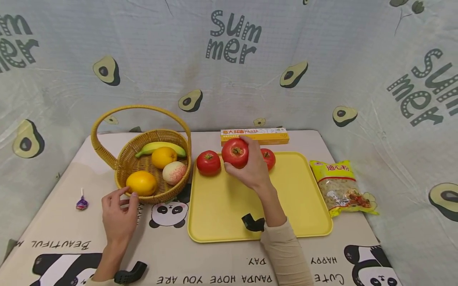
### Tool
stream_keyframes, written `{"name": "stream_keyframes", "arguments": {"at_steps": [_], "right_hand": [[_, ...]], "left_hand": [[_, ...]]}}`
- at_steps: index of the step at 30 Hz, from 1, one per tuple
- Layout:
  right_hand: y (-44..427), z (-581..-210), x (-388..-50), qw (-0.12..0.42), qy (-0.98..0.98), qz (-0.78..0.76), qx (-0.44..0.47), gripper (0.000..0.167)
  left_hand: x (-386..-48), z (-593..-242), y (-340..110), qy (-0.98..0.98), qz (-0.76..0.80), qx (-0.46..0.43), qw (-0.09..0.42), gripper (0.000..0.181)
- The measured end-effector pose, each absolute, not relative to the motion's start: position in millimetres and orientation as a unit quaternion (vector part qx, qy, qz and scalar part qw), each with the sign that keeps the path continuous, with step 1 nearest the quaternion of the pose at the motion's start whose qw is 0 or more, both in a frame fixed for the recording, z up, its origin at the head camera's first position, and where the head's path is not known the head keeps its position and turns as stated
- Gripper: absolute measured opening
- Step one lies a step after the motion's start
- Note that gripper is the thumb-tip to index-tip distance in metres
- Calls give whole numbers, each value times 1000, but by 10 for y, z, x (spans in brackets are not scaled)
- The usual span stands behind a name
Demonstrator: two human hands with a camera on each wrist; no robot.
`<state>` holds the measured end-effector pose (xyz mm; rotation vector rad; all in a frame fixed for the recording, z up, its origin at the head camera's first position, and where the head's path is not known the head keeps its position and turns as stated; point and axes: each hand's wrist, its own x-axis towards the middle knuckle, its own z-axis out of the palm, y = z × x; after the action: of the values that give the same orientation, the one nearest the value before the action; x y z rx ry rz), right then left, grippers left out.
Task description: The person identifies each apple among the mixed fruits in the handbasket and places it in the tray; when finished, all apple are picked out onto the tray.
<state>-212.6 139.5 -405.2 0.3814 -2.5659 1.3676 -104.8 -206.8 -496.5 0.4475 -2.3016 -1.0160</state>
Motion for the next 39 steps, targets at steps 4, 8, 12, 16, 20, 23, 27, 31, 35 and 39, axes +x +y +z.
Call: {"name": "stream_keyframes", "arguments": {"at_steps": [4, 8, 12, 16, 20, 23, 27, 31, 35, 39], "right_hand": [[1492, -4053, -2163, 114, -872, 463, 115, 87], [1596, -4064, -2203, 128, -872, 462, 100, 85], [1711, -4077, -2238, 138, -874, 460, 81, 85], [1842, -4100, -2275, 147, -873, 461, 57, 84], [1971, -4129, -2323, 156, -867, 473, 38, 84], [2067, -4143, -2350, 159, -864, 478, 16, 84], [2186, -4166, -2372, 156, -864, 479, -21, 85], [2289, -4192, -2377, 151, -862, 481, -53, 86], [2379, -4232, -2383, 143, -856, 490, -79, 88], [2452, -4301, -2405, 142, -853, 492, -98, 89]], "left_hand": [[-1053, -4970, -2069, -864, -378, 167, 290, 38], [-1052, -4962, -2064, -864, -377, 165, 290, 38], [-1051, -4947, -2057, -865, -377, 165, 288, 38], [-1048, -4944, -2055, -864, -380, 165, 287, 38], [-1043, -4948, -2064, -862, -383, 165, 289, 38], [-1041, -4945, -2068, -862, -382, 164, 289, 38], [-1043, -4946, -2066, -863, -381, 165, 287, 39], [-1039, -4948, -2062, -863, -382, 168, 286, 39], [-1033, -4946, -2057, -862, -384, 169, 283, 39], [-1036, -4948, -2056, -863, -384, 170, 282, 39]]}}
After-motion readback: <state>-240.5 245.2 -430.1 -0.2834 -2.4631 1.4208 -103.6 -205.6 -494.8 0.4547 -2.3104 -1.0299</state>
